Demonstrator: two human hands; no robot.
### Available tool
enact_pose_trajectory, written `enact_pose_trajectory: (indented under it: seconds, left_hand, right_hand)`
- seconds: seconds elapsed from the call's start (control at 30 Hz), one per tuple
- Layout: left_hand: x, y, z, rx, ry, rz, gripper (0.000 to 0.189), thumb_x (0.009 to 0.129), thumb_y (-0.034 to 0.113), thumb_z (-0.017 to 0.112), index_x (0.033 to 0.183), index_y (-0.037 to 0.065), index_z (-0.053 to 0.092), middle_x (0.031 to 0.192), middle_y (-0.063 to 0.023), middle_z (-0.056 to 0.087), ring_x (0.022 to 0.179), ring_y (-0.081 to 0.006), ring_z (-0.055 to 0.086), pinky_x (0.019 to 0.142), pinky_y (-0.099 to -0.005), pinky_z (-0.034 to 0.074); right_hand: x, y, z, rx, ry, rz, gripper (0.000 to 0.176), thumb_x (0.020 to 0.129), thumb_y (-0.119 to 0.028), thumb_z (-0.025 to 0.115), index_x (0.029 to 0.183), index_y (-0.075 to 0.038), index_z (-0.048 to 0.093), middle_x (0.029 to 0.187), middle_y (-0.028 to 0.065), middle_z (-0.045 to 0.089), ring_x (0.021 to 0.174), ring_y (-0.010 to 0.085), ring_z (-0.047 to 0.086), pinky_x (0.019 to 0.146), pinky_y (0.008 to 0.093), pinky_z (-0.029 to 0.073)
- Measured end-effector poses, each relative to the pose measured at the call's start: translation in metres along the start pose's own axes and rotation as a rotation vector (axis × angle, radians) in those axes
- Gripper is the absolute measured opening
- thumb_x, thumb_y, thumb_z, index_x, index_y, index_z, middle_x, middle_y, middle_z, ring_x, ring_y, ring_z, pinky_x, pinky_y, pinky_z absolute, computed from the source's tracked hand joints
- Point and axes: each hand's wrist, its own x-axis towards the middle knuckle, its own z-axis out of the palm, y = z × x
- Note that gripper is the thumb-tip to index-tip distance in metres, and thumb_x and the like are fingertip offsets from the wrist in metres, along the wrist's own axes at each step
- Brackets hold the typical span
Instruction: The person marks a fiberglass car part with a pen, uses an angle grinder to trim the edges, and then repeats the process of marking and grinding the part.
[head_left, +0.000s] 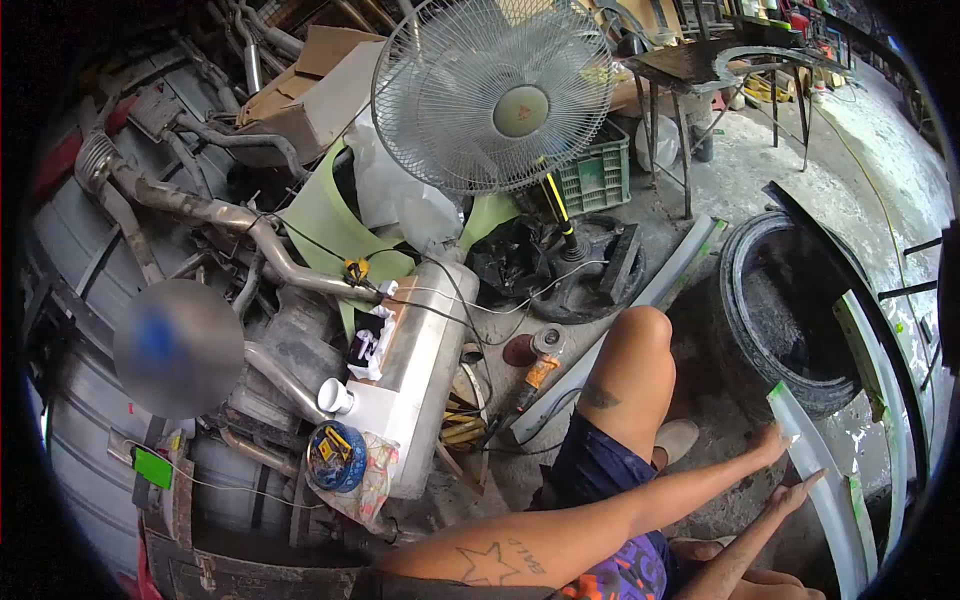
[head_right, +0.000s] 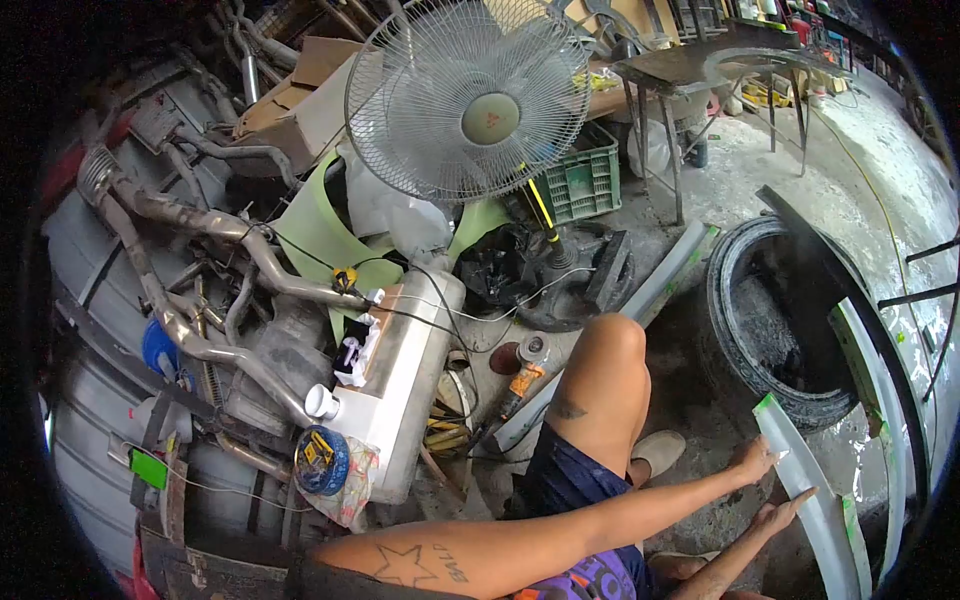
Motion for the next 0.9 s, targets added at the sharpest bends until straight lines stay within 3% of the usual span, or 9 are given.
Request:
enact_pose_trajectory:
  seconds: [0.03, 0.07, 0.13, 0.27, 0.53, 0.63, 0.73, 0.8, 0.9]
  left_hand:
    - [0.0, -0.004, 0.001, 0.176, 0.098, 0.141, 0.029, 0.086, 0.026, 0.064, 0.087, -0.003, 0.061, 0.078, -0.0221, 0.067, 0.071, -0.0381, 0.067, 0.061, -0.0478, 0.052]
    - [-0.008, 0.016, -0.016, 0.154, 0.051, 0.027, 0.033, 0.083, 0.03, 0.067, 0.085, -0.003, 0.064, 0.087, -0.0252, 0.067, 0.085, -0.044, 0.065, 0.07, -0.0517, 0.052]
    - [-0.015, 0.034, -0.029, 0.194, 0.033, 0.021, 0.033, 0.083, 0.03, 0.067, 0.085, -0.002, 0.064, 0.087, -0.0248, 0.067, 0.084, -0.0435, 0.065, 0.07, -0.0518, 0.052]
    - [-0.019, 0.04, -0.036, 0.256, 0.026, 0.053, 0.035, 0.083, 0.032, 0.068, 0.09, -0.002, 0.064, 0.089, -0.0254, 0.067, 0.085, -0.0445, 0.065, 0.07, -0.0524, 0.053]
    - [-0.016, 0.03, -0.031, 0.233, 0.037, 0.156, 0.039, 0.087, 0.028, 0.063, 0.106, -0.005, 0.055, 0.091, -0.0277, 0.065, 0.087, -0.0466, 0.063, 0.073, -0.0512, 0.053]
    - [-0.026, 0.048, -0.033, 0.078, 0.062, 0.147, 0.026, 0.085, 0.019, 0.063, 0.097, -0.003, 0.054, 0.084, -0.0261, 0.063, 0.082, -0.0467, 0.062, 0.068, -0.0495, 0.051]
    - [-0.029, 0.052, -0.047, 0.049, 0.01, 0.285, 0.019, 0.081, 0.004, 0.063, 0.087, 0.0, 0.045, 0.075, -0.0238, 0.057, 0.073, -0.044, 0.06, 0.061, -0.0492, 0.045]
    - [-0.029, 0.045, -0.042, -0.002, 0.015, 0.319, 0.018, 0.081, 0.004, 0.063, 0.086, 0.0, 0.046, 0.074, -0.0231, 0.057, 0.073, -0.0431, 0.06, 0.061, -0.0489, 0.045]
    - [-0.024, 0.04, -0.039, -0.076, -0.005, 0.353, 0.017, 0.08, 0.004, 0.062, 0.087, -0.001, 0.048, 0.073, -0.0224, 0.057, 0.073, -0.0413, 0.061, 0.062, -0.048, 0.045]
  right_hand:
    - [-0.009, -0.006, 0.008, -0.038, 0.058, 0.005, 0.064, 0.101, -0.043, 0.047, 0.145, 0.001, 0.034, 0.142, 0.019, 0.044, 0.127, 0.0316, 0.049, 0.109, 0.0451, 0.041]
    - [-0.002, -0.002, 0.002, -0.039, 0.061, -0.002, 0.064, 0.101, -0.043, 0.047, 0.145, 0.001, 0.034, 0.142, 0.019, 0.044, 0.127, 0.0316, 0.049, 0.109, 0.0451, 0.041]
    - [0.026, 0.017, -0.026, 0.093, -0.143, 0.008, 0.068, 0.096, -0.043, 0.058, 0.142, 0.003, 0.036, 0.138, 0.0188, 0.048, 0.12, 0.0294, 0.055, 0.103, 0.0428, 0.048]
    - [0.006, 0.011, -0.013, 0.041, -0.165, 0.067, 0.063, 0.095, -0.041, 0.06, 0.137, 0.002, 0.041, 0.128, 0.0163, 0.055, 0.106, 0.0265, 0.063, 0.085, 0.038, 0.058]
    - [0.018, 0.02, -0.021, 0.095, -0.147, 0.13, 0.06, 0.097, -0.037, 0.058, 0.142, -0.001, 0.04, 0.136, 0.0164, 0.049, 0.111, 0.0279, 0.06, 0.094, 0.0411, 0.055]
    - [0.009, 0.017, -0.014, 0.071, -0.14, 0.088, 0.063, 0.097, -0.042, 0.057, 0.14, 0.001, 0.041, 0.126, 0.017, 0.057, 0.103, 0.0288, 0.064, 0.09, 0.0405, 0.056]
    - [0.003, 0.015, -0.009, 0.027, -0.113, 0.136, 0.066, 0.096, -0.046, 0.057, 0.139, 0.002, 0.041, 0.126, 0.0179, 0.058, 0.101, 0.0292, 0.066, 0.088, 0.0389, 0.056]
    - [0.009, 0.022, -0.016, -0.013, -0.146, 0.006, 0.067, 0.095, -0.048, 0.056, 0.138, 0.002, 0.043, 0.126, 0.0183, 0.058, 0.1, 0.0291, 0.066, 0.088, 0.0383, 0.056]
    - [0.006, 0.014, -0.01, 0.024, -0.11, 0.101, 0.066, 0.096, -0.048, 0.055, 0.135, 0.003, 0.045, 0.123, 0.0171, 0.06, 0.1, 0.0289, 0.066, 0.087, 0.0389, 0.057]
